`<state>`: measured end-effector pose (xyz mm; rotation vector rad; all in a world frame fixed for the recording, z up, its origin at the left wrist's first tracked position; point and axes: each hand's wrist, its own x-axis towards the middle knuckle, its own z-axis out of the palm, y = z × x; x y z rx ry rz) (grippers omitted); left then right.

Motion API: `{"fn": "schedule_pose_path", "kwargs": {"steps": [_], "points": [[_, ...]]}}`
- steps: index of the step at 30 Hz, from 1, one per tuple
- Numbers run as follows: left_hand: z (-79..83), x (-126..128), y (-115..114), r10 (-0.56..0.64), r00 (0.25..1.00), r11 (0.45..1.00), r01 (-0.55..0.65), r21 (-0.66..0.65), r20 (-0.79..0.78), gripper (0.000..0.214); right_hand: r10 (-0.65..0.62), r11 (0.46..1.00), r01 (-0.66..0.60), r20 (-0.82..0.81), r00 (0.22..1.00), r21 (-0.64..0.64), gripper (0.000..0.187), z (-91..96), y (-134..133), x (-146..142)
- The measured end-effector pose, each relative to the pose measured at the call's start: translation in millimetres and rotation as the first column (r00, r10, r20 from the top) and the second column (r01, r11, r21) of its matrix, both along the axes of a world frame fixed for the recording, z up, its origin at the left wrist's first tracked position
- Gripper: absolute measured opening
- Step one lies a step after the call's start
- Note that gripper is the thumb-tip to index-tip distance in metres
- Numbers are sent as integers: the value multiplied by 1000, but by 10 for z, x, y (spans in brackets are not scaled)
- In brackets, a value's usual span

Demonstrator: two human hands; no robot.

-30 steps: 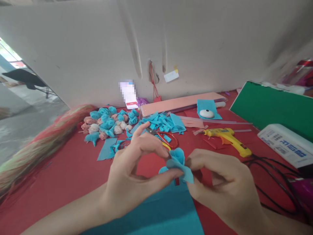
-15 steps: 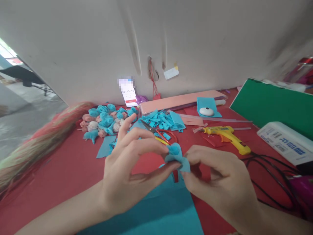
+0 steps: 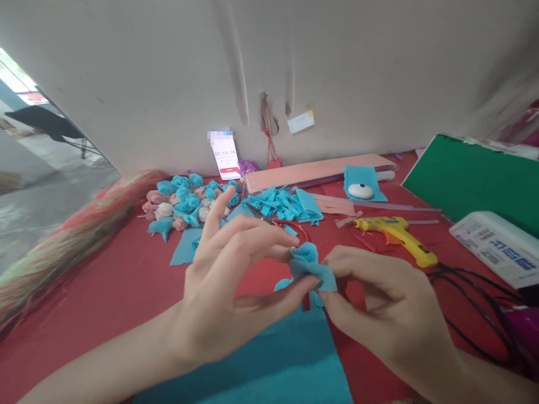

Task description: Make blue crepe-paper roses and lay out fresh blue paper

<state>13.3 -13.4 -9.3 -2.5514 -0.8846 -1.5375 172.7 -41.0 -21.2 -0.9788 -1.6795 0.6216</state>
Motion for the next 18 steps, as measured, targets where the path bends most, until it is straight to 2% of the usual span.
{"fn": "schedule_pose_path", "kwargs": {"steps": [7,18], "points": [[5,-10,-16,-51,999,998,51,32,4,36,29,1000,-29,-10,1000,-12,15,-14,-21,17],[23,-16,-34,-50,998,996,52,-74,29,37,32,998,-34,-38,999,-52,9,-1,-37,-23]]}}
